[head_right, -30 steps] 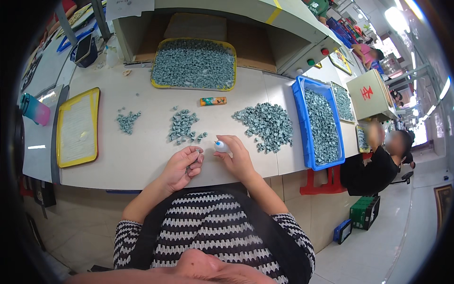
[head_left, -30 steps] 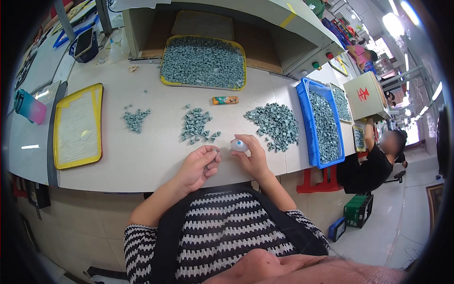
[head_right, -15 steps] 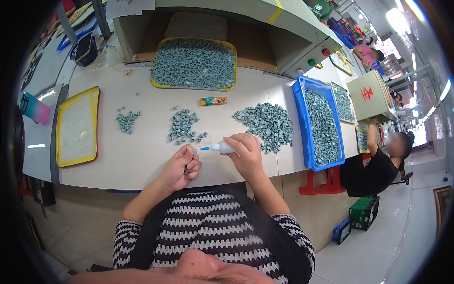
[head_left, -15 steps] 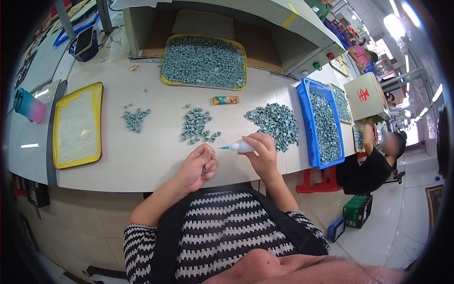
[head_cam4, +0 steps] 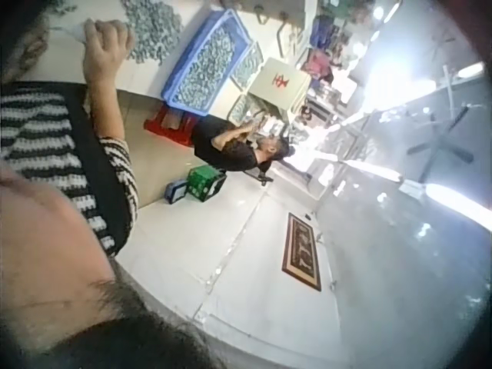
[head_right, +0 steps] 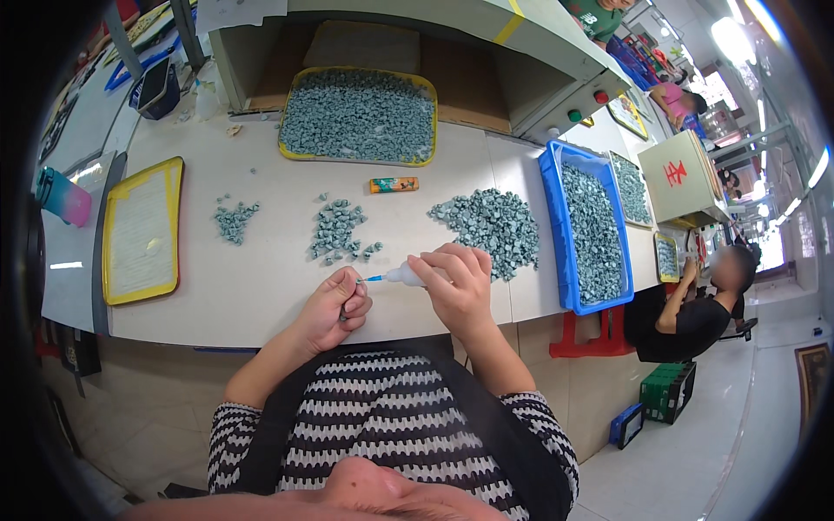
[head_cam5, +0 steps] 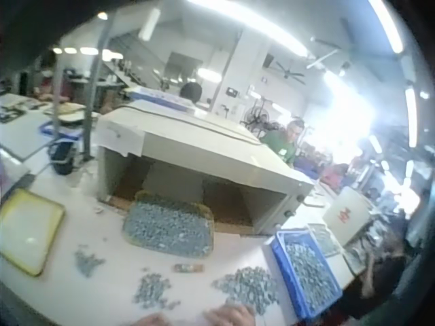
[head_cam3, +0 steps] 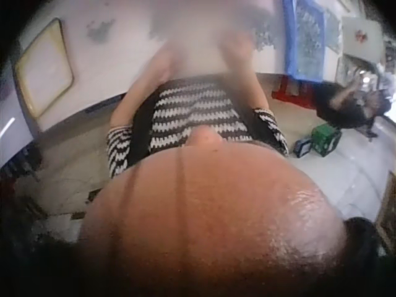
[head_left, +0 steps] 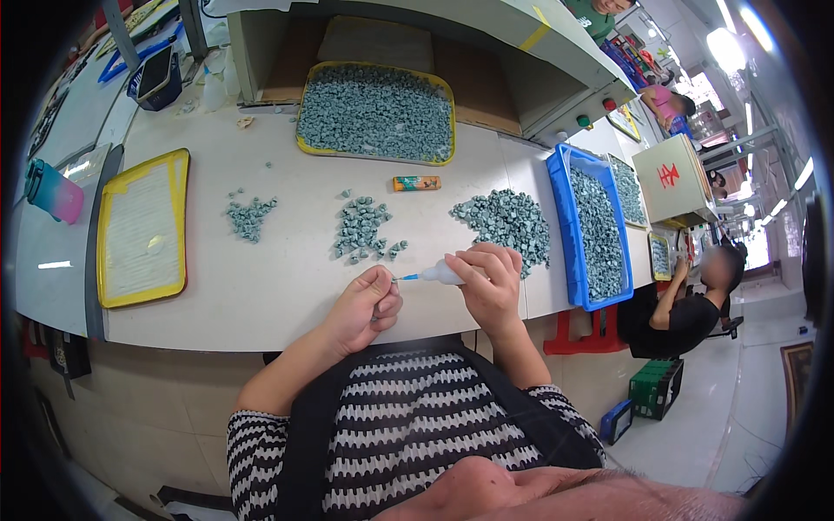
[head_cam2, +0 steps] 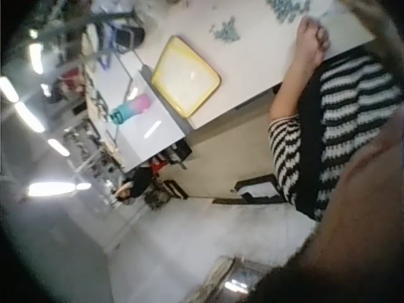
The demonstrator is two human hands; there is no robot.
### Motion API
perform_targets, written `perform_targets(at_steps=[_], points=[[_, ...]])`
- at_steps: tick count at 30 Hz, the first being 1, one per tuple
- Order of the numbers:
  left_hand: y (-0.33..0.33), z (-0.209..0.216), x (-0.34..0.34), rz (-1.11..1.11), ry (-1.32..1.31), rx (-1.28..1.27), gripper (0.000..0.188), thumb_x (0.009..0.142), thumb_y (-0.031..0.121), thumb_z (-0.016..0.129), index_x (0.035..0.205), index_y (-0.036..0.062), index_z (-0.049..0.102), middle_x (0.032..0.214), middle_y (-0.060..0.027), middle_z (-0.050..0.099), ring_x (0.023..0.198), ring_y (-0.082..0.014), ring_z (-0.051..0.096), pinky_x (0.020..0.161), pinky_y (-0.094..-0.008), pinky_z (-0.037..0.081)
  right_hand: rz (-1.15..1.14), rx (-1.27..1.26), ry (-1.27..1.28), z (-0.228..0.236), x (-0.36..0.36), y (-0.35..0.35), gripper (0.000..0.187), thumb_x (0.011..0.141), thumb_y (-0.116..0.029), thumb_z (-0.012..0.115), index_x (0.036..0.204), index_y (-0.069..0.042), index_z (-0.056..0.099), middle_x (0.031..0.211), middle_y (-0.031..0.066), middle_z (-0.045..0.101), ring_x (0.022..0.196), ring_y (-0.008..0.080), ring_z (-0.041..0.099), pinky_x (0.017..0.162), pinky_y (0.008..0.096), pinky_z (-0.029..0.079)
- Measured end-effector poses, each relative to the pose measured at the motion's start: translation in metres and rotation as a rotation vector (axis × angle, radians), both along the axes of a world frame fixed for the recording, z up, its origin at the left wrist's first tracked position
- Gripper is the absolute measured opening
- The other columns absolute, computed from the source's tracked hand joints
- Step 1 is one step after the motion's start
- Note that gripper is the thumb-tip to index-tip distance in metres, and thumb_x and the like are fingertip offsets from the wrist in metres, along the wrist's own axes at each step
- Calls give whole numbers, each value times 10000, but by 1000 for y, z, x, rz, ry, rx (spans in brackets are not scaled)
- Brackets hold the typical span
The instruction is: The person applies adhesive from a squeeze bottle onto small components and attaches them together by hand.
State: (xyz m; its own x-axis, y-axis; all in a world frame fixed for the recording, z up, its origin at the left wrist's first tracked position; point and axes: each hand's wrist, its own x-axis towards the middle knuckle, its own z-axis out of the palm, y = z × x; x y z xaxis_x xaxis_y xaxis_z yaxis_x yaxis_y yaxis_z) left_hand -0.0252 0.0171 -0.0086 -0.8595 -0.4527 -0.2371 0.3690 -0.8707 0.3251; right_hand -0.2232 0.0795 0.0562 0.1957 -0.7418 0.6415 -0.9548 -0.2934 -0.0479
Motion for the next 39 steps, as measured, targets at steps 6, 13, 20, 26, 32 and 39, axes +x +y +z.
perform_targets(at_steps=[6, 13, 20, 26, 32, 39], points=[[1, 3, -1, -3, -43, 23, 246, 961, 285, 397, 842, 78, 455, 610, 4, 362, 512, -78, 271, 411, -190, 212, -30, 18, 29, 8, 6, 1, 367, 567, -12, 663, 911, -139, 680, 837, -29, 593, 798, 158, 566, 729, 293, 351], [0, 1, 1, -6, -25, 61, 190, 967, 227, 383, 867, 79, 445, 634, 0, 368, 519, -80, 278, 421, -189, 221, -24, 24, 58, 6, 6, 3, 292, 636, -68, 629, 913, -143, 686, 871, -46, 593, 817, 136, 553, 757, 299, 333], [0, 2, 1, 0, -31, 40, 177, 965, 225, 393, 882, 77, 444, 661, 0, 377, 534, -77, 289, 424, -187, 228, -49, 18, 27, 5, 5, 3, 313, 600, -52, 672, 905, -122, 672, 876, -24, 600, 822, 152, 564, 748, 303, 350], [1, 0, -2, 16, -34, 17, 170, 955, 216, 425, 915, 57, 470, 699, 1, 392, 556, -71, 303, 438, -182, 240, -170, 202, -420, -18, -10, 6, 314, 669, -39, 725, 965, -54, 622, 930, 58, 620, 878, 185, 585, 807, 310, 415], [5, -4, -5, 30, -47, -6, 140, 934, 188, 477, 938, 48, 487, 729, -4, 426, 570, -75, 313, 440, -186, 253, -103, 405, -1253, -58, -8, 3, 412, 716, -80, 728, 1087, -49, 553, 1038, 89, 628, 995, 178, 587, 870, 292, 437], [6, -4, -7, 57, -53, 18, 80, 918, 141, 496, 931, 62, 501, 740, -8, 444, 569, -76, 318, 439, -183, 255, -254, 323, -853, -43, -45, 15, 186, 802, -11, 566, 985, -3, 599, 975, 92, 632, 886, 185, 580, 758, 308, 451]])
